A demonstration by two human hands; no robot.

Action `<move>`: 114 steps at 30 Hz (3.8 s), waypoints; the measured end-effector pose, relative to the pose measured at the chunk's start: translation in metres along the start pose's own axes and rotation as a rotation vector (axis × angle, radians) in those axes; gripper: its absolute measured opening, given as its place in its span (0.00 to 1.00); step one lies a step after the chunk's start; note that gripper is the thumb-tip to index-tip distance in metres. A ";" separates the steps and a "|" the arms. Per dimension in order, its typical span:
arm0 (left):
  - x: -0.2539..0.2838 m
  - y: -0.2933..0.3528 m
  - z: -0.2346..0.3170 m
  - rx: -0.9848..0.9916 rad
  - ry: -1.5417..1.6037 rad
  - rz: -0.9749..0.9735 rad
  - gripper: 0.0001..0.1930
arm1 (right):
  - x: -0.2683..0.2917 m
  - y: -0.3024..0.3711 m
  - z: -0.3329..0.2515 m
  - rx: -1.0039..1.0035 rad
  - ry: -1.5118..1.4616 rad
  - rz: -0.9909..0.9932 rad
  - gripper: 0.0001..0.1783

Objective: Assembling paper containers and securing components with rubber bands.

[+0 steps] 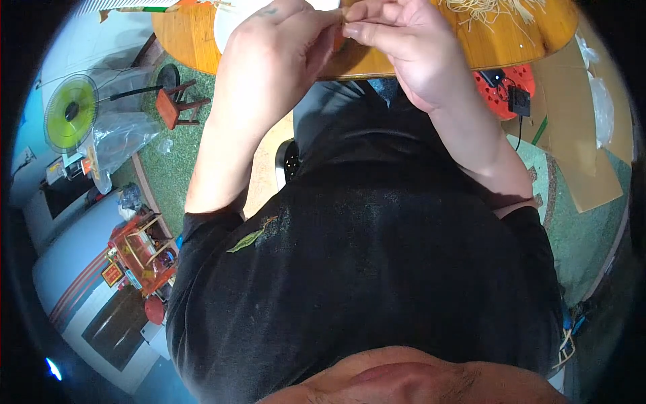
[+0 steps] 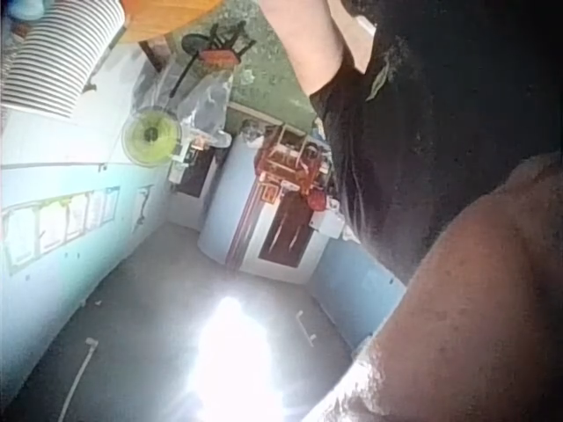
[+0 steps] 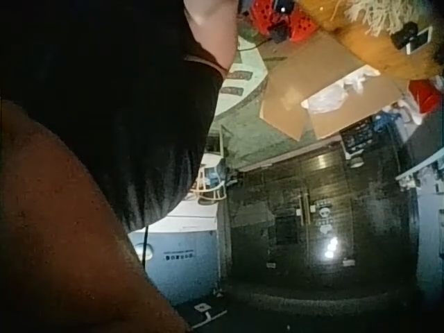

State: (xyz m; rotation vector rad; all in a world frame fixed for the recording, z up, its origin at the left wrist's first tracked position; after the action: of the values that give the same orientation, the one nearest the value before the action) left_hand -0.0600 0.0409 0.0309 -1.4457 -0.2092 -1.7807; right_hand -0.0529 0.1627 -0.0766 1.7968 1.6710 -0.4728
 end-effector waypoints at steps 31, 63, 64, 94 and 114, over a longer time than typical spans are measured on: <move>-0.037 0.011 -0.049 0.726 0.930 -0.181 0.05 | -0.021 0.046 -0.048 0.951 0.873 0.005 0.09; -0.002 0.000 -0.027 0.360 0.044 0.122 0.09 | 0.004 0.047 -0.003 0.609 0.974 -0.158 0.03; -0.004 -0.002 -0.024 0.358 0.045 0.122 0.09 | 0.005 0.045 -0.002 0.601 0.956 -0.168 0.05; 0.014 0.002 -0.026 0.260 0.210 0.057 0.11 | -0.018 0.031 -0.029 0.366 0.582 -0.034 0.04; -0.010 0.000 -0.032 -0.355 1.093 0.671 0.17 | -0.031 0.026 -0.044 -0.028 0.656 -0.110 0.07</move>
State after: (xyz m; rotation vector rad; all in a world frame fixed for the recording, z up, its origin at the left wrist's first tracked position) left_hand -0.0841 0.0271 0.0118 -0.4517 1.0596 -1.7832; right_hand -0.0386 0.1681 -0.0193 1.9701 2.1968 0.1229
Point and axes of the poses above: each hand's wrist, its own y-axis away from the middle knuckle, its own x-axis out of the back of the hand, z = x × y, the point moved 6 cm from there along -y, towards the middle knuckle, and after that the axes turned 5 degrees about z, right-handed, at the moved point
